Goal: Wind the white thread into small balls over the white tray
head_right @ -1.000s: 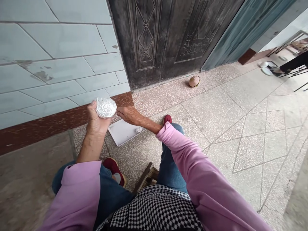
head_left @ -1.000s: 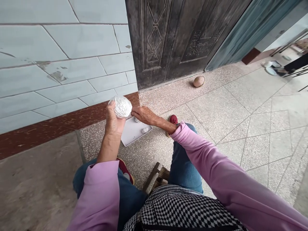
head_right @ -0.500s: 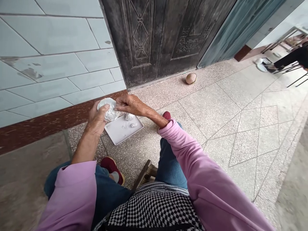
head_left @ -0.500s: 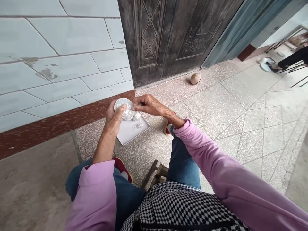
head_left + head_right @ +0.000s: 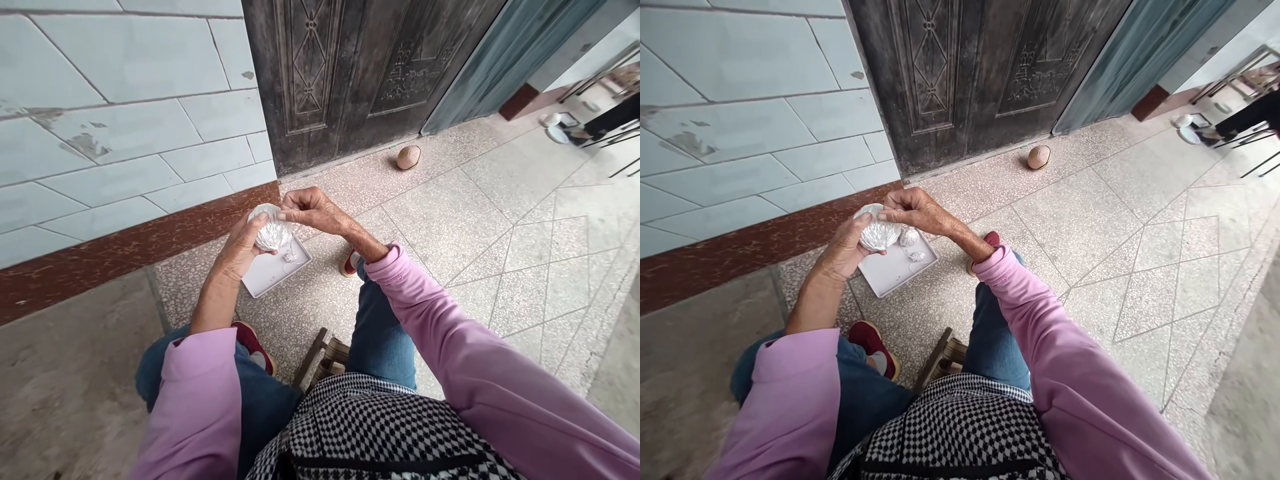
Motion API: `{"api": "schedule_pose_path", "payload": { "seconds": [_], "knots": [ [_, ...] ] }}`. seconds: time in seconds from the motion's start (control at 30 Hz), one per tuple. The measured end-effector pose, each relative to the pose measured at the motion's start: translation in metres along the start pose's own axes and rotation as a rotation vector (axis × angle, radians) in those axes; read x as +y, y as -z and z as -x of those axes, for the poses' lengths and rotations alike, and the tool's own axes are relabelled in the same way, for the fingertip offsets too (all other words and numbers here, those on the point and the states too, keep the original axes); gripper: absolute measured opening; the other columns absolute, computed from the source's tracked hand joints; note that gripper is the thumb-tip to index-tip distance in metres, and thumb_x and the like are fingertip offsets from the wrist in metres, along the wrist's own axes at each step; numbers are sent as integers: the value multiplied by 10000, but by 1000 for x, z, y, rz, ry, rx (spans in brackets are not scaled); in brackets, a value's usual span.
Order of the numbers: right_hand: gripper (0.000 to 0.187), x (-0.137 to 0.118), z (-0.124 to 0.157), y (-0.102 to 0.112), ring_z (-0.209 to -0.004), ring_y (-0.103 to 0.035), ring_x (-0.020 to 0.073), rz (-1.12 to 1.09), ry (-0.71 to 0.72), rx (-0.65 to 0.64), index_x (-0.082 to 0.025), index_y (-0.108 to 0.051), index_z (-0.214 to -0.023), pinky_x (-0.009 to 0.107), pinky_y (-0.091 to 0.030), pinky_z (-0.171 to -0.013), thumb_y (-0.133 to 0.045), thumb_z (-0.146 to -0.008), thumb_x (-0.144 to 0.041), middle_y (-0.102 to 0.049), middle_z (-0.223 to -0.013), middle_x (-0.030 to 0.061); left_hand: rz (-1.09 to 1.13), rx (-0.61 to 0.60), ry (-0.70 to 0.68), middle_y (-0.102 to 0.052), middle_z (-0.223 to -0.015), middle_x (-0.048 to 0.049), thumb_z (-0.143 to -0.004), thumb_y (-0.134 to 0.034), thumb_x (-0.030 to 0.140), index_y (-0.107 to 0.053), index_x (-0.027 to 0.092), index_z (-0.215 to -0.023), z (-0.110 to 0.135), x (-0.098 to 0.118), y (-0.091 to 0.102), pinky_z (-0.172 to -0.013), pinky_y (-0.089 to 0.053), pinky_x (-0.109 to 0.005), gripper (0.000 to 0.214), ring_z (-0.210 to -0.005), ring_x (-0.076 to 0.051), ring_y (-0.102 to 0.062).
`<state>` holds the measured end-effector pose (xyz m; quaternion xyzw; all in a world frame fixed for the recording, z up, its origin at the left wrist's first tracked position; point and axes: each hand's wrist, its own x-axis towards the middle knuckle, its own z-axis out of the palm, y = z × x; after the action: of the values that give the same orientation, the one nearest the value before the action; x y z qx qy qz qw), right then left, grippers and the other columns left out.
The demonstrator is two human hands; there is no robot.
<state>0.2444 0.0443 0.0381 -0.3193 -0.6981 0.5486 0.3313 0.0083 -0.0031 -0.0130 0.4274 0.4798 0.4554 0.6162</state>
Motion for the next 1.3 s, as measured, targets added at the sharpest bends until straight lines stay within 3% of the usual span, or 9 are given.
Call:
{"api": "schedule_pose_path", "payload": {
  "seconds": [0.13, 0.27, 0.43, 0.6, 0.7, 0.93, 1.17, 1.3],
  "knots": [
    [715, 3, -5, 0, -724, -371, 140, -22, 28, -18, -251, -581, -790, 318, -311, -651, -1078, -1130, -636, -443, -742, -68, -4, -45, 45, -790, -1047, -107, -813, -1054, 744, -848, 238, -1242, 0, 1, -3, -490, -566, -280, 695, -815, -270, -743],
    [722, 9, -9, 1, -736, -365, 131, -33, 52, -24, -255, -551, -819, 309, -302, -650, -1060, -1148, -646, -427, -746, -85, -23, -177, 73, -765, -970, -114, -846, -1033, 818, -840, 204, -1169, 4, 2, -6, -479, -554, -298, 721, -764, -272, -728],
    [653, -1, -6, -5, -759, -373, 141, 28, -56, 9, -248, -558, -816, 317, -336, -708, -1033, -1205, -472, -429, -741, -79, -11, -165, 9, -868, -1174, -178, -823, -1100, 878, -883, 207, -1378, 9, 3, -5, -564, -679, -353, 897, -916, -348, -840],
    [613, -6, -4, -12, -787, -414, 150, 88, -99, 2, -234, -585, -803, 322, -355, -738, -1042, -1190, -364, -458, -739, -68, -4, -119, -60, -890, -1134, -143, -689, -1251, 614, -916, 199, -1286, 10, 5, -3, -710, -690, -352, 801, -926, -319, -841],
    [621, 7, -12, -7, -762, -404, 132, 63, -50, -20, -230, -593, -814, 306, -353, -712, -1064, -1170, -423, -460, -737, -78, -33, -106, -68, -872, -1099, -146, -672, -1225, 552, -911, 181, -1266, 12, 7, -4, -796, -703, -410, 768, -955, -355, -840],
    [719, 40, -34, 9, -653, -381, 91, -101, 116, 8, -247, -565, -884, 241, -357, -604, -1065, -1117, -708, -456, -703, -115, 39, -283, -19, -854, -1163, -201, -666, -1136, 532, -892, 179, -1325, 28, 22, -8, -975, -778, -591, 787, -1239, -545, -851],
    [659, 50, -39, -7, -583, -386, 97, -132, -27, 161, -261, -558, -894, 259, -350, -555, -948, -1227, -674, -521, -663, -99, 174, -227, -54, -868, -1234, -192, -642, -1131, 496, -826, 220, -1536, 30, 30, -19, -1004, -808, -628, 983, -1249, -536, -870],
    [631, 48, -41, -14, -612, -412, 120, -33, -29, 193, -275, -533, -869, 282, -353, -593, -914, -1256, -597, -479, -655, -101, 270, -91, -109, -884, -1270, -195, -645, -1121, 560, -829, 247, -1502, 23, 27, -19, -1005, -811, -608, 958, -1306, -528, -859]
  ]
}}
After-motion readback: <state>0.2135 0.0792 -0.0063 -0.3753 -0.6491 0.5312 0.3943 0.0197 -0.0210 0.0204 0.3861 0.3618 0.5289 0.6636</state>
